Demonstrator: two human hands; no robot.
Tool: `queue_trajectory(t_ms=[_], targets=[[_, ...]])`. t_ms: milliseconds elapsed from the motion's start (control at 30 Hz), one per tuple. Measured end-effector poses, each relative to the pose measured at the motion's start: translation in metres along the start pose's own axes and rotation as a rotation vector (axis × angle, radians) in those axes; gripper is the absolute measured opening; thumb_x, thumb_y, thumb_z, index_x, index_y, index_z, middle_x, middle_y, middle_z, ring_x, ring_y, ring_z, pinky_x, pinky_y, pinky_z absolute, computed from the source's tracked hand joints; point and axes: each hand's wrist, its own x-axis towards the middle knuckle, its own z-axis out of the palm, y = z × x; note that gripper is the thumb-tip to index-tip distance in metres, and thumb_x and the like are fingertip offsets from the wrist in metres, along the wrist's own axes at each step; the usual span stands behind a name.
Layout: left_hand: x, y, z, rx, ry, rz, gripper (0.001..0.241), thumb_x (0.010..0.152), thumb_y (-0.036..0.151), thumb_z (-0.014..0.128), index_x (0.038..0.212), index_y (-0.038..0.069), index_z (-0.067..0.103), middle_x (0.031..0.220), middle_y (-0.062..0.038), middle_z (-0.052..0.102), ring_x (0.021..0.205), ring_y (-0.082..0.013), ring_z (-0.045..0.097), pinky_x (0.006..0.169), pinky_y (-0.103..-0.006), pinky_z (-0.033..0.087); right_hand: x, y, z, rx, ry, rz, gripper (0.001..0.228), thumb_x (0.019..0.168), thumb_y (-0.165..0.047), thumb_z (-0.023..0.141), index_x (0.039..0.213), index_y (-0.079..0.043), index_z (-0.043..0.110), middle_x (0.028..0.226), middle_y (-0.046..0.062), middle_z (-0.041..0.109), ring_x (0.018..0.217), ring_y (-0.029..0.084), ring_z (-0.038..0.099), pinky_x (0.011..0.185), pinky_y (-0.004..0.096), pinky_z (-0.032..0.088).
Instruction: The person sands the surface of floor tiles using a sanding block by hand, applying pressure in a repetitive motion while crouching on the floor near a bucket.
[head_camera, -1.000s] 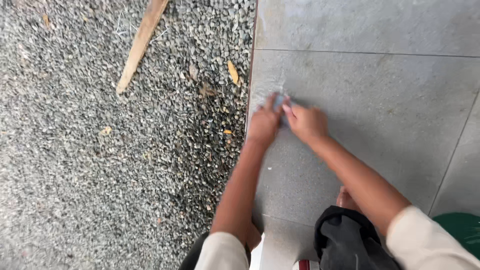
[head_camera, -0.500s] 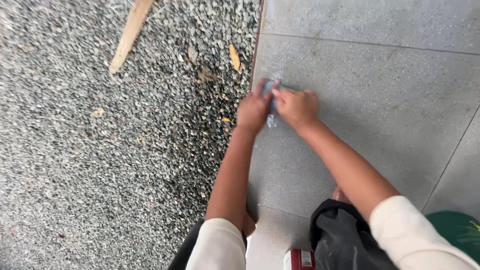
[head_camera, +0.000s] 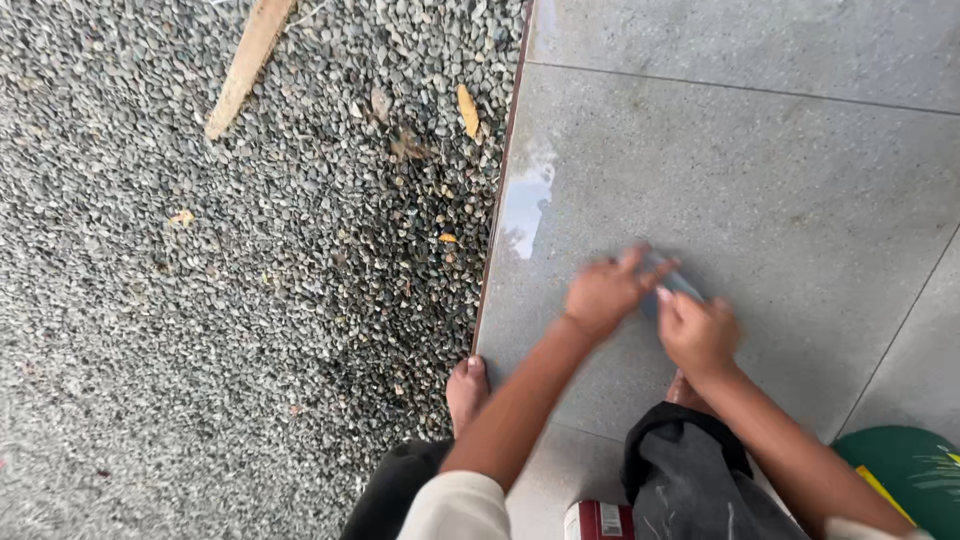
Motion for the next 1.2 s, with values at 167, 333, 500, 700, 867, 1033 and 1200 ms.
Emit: queue_trajectory(t_ms=[167, 333, 500, 700, 867, 1033, 1200], targets=[[0.034, -0.143, -0.07, 0.091, -0.102, -0.251, 0.088, 0.089, 0.019, 0.082, 0.159, 0.041, 0.034, 0.155, -0.008, 0.036, 0.107, -0.0405, 0.072, 0.084, -0.0512, 0.065, 0.165, -0.127, 0.026, 0.086, 0.115, -0.248, 0.025, 0.09, -0.035, 0.07, 0.07, -0.024, 0.062, 0.047, 0.001, 0.057, 0.051, 0.026, 0.069, 0.063, 0.042, 0.05], [0.05, -0.12, -0.056, 0.029, -0.062, -0.345, 0.076, 0.092, 0.016, 0.071, 0.158, 0.037, 0.037, 0.15, -0.014, 0.043, 0.106, -0.0432, 0.072, 0.082, -0.0519, 0.065, 0.184, -0.097, 0.001, 0.237, -0.039, -0.201, 0.039, 0.096, -0.037, 0.065, 0.067, -0.012, 0.061, 0.053, 0.016, 0.06, 0.059, 0.043, 0.068, 0.054, 0.053, 0.047], [0.024, 0.009, 0.009, 0.01, -0.054, -0.243, 0.058, 0.095, 0.017, 0.06, 0.15, 0.037, 0.051, 0.144, -0.014, 0.053, 0.098, -0.0371, 0.075, 0.078, -0.0493, 0.063, 0.049, 0.016, -0.016, 0.123, -0.117, -0.085, 0.046, 0.096, -0.034, 0.07, 0.058, -0.014, 0.052, 0.047, 0.013, 0.05, 0.056, 0.042, 0.063, 0.052, 0.044, 0.046], [0.026, -0.019, -0.013, -0.064, -0.053, -0.108, 0.057, 0.094, 0.016, 0.064, 0.146, 0.038, 0.055, 0.144, -0.008, 0.059, 0.104, -0.0358, 0.075, 0.082, -0.0454, 0.063, 0.05, -0.002, 0.007, -0.008, 0.029, -0.027, 0.053, 0.1, -0.032, 0.075, 0.056, -0.015, 0.051, 0.044, 0.011, 0.043, 0.049, 0.039, 0.058, 0.051, 0.043, 0.047], [0.08, -0.15, -0.099, 0.114, -0.088, -0.233, 0.065, 0.086, 0.015, 0.079, 0.146, 0.027, 0.057, 0.148, -0.015, 0.045, 0.092, -0.0444, 0.075, 0.076, -0.055, 0.064, 0.215, -0.116, 0.019, 0.13, 0.17, -0.154, 0.035, 0.094, -0.032, 0.072, 0.065, -0.015, 0.062, 0.045, 0.009, 0.055, 0.051, 0.036, 0.068, 0.047, 0.049, 0.048], [0.079, -0.124, -0.078, 0.084, -0.083, -0.351, 0.081, 0.087, 0.024, 0.078, 0.157, 0.037, 0.039, 0.152, -0.011, 0.042, 0.098, -0.042, 0.075, 0.081, -0.0522, 0.064, 0.213, -0.098, -0.002, 0.191, -0.112, -0.056, 0.044, 0.101, -0.044, 0.06, 0.071, -0.011, 0.064, 0.056, 0.014, 0.063, 0.063, 0.043, 0.071, 0.057, 0.054, 0.054], [0.027, -0.006, -0.017, 0.024, -0.202, -0.251, 0.063, 0.095, 0.017, 0.06, 0.154, 0.035, 0.046, 0.149, -0.014, 0.052, 0.101, -0.0394, 0.075, 0.082, -0.0475, 0.061, 0.078, -0.015, -0.031, 0.213, -0.145, -0.056, 0.046, 0.098, -0.026, 0.067, 0.058, -0.008, 0.053, 0.047, 0.015, 0.052, 0.052, 0.038, 0.064, 0.048, 0.039, 0.046]])
